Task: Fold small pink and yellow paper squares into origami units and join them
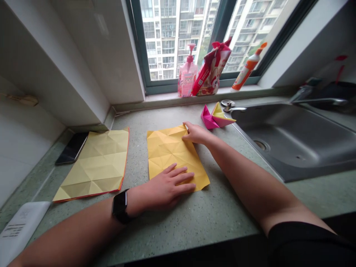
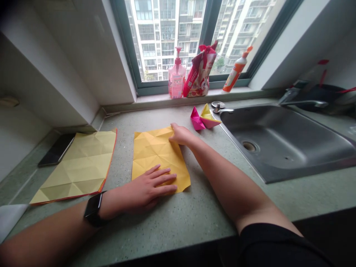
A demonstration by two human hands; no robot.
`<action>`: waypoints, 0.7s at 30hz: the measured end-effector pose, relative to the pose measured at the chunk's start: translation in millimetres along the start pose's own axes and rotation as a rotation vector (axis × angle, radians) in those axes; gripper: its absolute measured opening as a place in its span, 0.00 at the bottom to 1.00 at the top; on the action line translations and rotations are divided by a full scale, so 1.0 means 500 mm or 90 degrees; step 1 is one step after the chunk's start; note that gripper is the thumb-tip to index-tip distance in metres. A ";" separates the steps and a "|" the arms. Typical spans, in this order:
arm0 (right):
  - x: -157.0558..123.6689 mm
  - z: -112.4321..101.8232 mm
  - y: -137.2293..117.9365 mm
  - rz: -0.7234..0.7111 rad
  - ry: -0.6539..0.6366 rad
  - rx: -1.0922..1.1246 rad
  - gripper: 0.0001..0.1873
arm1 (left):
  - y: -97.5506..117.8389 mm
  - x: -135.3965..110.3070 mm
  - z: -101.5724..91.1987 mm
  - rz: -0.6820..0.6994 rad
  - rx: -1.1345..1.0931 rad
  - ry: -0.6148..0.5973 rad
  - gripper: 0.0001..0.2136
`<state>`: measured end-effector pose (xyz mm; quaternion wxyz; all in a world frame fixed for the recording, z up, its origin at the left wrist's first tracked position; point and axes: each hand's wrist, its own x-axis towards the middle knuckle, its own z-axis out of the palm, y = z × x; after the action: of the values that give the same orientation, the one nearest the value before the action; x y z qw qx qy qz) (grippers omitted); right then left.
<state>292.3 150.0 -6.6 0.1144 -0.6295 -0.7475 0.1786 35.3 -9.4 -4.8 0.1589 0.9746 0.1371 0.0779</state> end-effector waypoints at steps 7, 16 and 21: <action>-0.024 -0.030 -0.011 0.005 0.075 -0.119 0.36 | -0.011 0.001 0.009 0.030 -0.020 0.035 0.20; -0.101 -0.008 -0.125 -0.430 -0.136 0.041 0.22 | -0.016 0.004 0.022 0.053 -0.023 0.036 0.22; -0.098 0.043 -0.125 -0.487 -0.212 0.013 0.25 | -0.006 0.006 0.029 0.060 -0.019 0.028 0.22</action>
<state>236.3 90.3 2.1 0.0564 -0.2678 -0.9339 0.2299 40.5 -9.9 -18.9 0.1668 0.9755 0.0933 0.1088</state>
